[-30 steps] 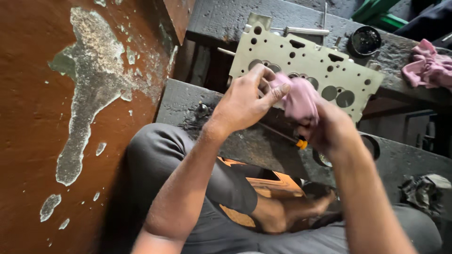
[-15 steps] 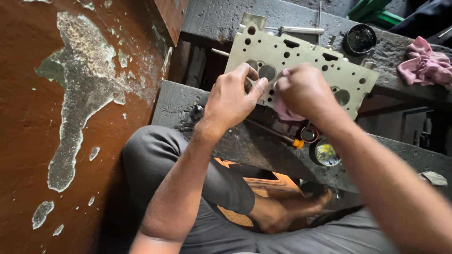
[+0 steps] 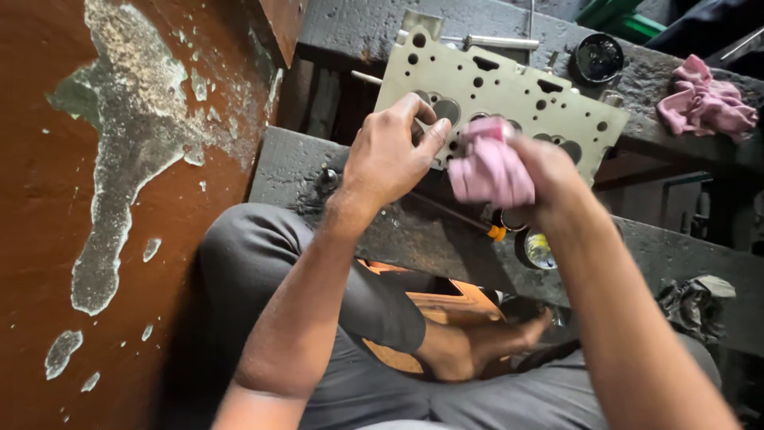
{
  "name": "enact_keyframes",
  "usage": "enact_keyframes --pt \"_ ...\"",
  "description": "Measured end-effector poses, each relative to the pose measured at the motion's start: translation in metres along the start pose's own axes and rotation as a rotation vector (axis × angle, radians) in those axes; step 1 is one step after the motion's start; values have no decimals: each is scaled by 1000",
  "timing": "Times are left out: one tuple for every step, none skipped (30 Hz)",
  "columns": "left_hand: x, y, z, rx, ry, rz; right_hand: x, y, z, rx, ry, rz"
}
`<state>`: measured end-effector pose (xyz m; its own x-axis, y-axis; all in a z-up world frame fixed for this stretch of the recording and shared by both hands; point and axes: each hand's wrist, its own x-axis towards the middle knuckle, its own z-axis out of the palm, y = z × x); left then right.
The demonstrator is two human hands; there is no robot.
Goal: The person applies grinding paste to a valve, inserts it into the cylinder head, and spins the valve stem by hand and with a tool to lap the valve seat. They wipe the valves and the cylinder head with a cloth, and use a screwdriver to adjust components.
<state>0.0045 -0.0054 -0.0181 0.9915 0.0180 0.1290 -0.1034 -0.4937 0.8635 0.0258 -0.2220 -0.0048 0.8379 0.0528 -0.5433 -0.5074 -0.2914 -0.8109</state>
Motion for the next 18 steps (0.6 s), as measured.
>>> enact_keyframes --pt "-1 -1 2 20 15 9 -13 11 -3 92 -38 1" --pt "-1 -1 2 40 30 18 -24 18 -5 184 -76 3" --pt "-2 -3 1 49 18 1 -29 23 -6 278 -120 13" --pt "-1 -6 0 57 6 -15 -28 22 -9 205 -118 -16" --pt "0 -6 0 59 -7 -25 -24 17 -15 128 -107 -49" --pt "-1 -6 1 61 5 -16 -19 12 -19 52 -97 -82" --pt "0 -6 3 62 18 -4 -7 5 -16 -16 -55 -83" --pt "0 -5 4 63 30 9 9 -4 -7 -84 -13 -83" --pt "0 -4 5 64 21 12 22 -14 2 -150 27 -83" --pt "-1 -3 6 65 13 14 31 -22 12 -582 38 -166" --pt "0 -3 4 69 6 15 38 -30 23 -935 32 -265" --pt "4 -3 1 78 6 7 41 -35 33 -1264 -5 -398" --pt "1 -4 3 77 -4 -14 38 -33 36 -1469 -82 -461" --pt "-2 -4 5 77 -13 -35 34 -31 36 -1640 -154 -527" --pt "-1 -2 5 69 -13 -31 35 -35 34 -1719 -188 -546" --pt "-2 -1 6 62 -13 -27 36 -40 30 -1765 -215 -546" --pt "-2 -1 6 60 -13 -27 40 -43 28 -1770 -243 -523" --pt "-2 -1 6 49 -17 -23 46 -47 25 -1730 -250 -469"
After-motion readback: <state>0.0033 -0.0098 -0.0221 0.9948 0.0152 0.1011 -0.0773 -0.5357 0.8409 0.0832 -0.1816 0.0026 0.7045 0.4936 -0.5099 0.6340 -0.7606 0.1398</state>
